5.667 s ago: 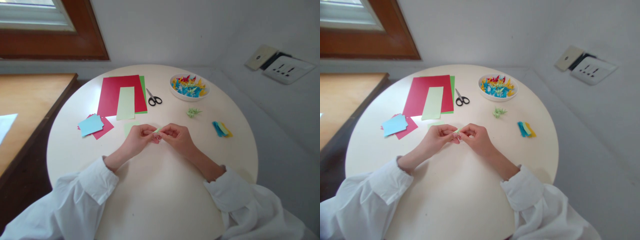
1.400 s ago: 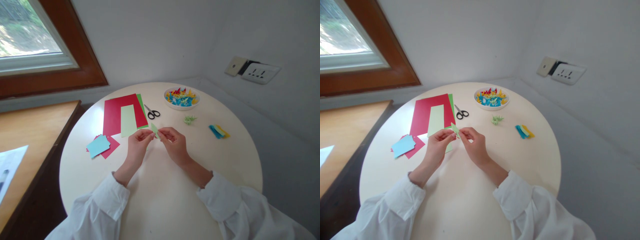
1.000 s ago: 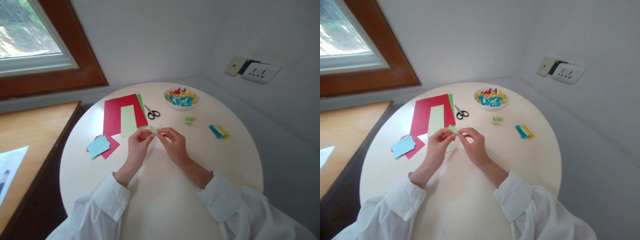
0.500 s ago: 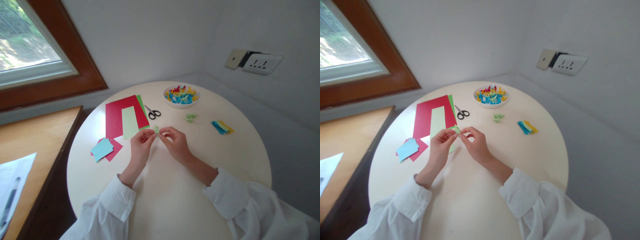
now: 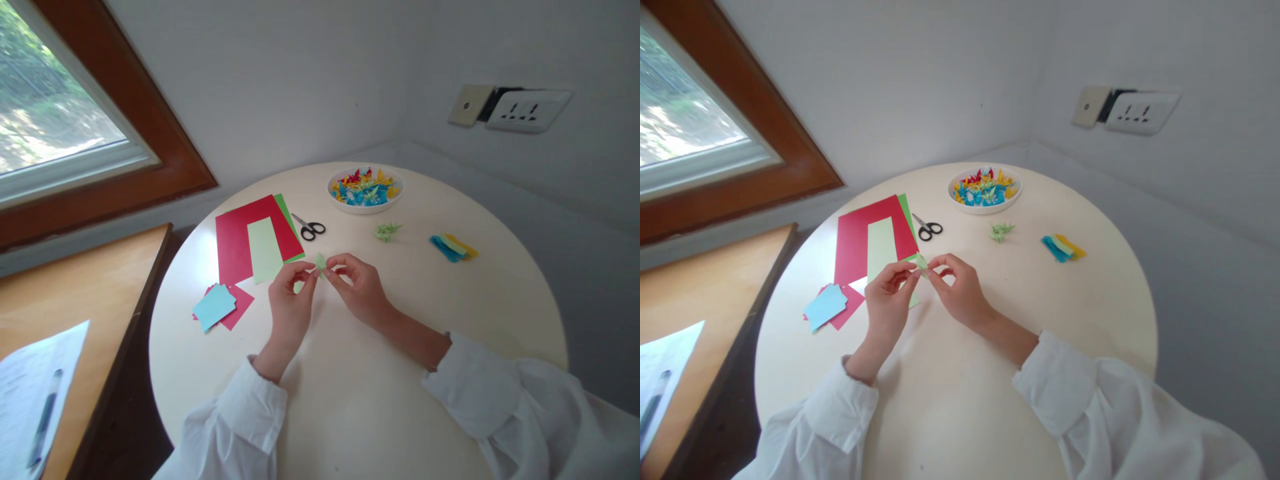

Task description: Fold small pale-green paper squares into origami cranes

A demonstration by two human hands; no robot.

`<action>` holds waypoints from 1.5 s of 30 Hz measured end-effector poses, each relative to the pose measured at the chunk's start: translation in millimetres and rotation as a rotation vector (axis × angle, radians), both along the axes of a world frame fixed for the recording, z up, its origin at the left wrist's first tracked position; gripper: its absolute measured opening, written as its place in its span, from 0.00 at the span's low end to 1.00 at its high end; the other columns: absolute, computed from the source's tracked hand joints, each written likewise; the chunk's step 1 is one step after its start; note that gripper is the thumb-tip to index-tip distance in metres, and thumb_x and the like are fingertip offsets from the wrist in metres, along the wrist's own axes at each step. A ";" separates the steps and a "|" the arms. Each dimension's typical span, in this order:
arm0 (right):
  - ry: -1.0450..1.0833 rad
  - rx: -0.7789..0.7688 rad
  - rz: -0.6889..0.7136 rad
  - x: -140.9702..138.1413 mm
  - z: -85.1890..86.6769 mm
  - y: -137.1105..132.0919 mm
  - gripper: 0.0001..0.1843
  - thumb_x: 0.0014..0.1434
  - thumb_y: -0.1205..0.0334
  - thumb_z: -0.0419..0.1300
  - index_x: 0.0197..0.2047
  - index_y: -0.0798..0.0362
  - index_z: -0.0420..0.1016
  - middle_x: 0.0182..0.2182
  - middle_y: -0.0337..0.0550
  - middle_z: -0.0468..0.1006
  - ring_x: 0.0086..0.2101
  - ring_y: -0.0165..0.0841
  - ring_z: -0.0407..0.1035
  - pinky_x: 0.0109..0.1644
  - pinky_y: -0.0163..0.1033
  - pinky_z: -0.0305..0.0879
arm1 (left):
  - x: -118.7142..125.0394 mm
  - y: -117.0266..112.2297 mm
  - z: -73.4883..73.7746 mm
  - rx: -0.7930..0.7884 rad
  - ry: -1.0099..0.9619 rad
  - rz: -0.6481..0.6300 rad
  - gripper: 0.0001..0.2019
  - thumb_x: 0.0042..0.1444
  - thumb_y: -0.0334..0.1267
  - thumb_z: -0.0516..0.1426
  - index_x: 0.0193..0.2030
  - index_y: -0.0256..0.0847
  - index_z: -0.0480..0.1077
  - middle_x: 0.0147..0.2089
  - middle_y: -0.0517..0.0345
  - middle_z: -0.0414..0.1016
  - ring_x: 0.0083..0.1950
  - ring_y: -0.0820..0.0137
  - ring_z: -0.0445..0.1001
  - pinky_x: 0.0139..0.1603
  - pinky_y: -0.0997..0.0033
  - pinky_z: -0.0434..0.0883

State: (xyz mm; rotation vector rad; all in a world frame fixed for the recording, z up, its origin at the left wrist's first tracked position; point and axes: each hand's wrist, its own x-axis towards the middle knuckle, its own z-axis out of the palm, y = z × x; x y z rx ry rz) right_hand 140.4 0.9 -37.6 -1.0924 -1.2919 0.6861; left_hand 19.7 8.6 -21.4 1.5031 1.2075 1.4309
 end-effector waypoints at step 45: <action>-0.205 0.060 -0.069 0.4 2.0 -1.9 0.03 0.51 0.67 0.56 0.30 0.51 0.70 0.29 0.40 0.77 0.31 0.31 0.70 0.34 0.36 0.67 | 1.4 0.9 -3.0 -0.131 0.107 -0.108 0.05 0.46 0.34 0.57 0.24 0.39 0.64 0.23 0.63 0.66 0.26 0.75 0.65 0.29 0.75 0.64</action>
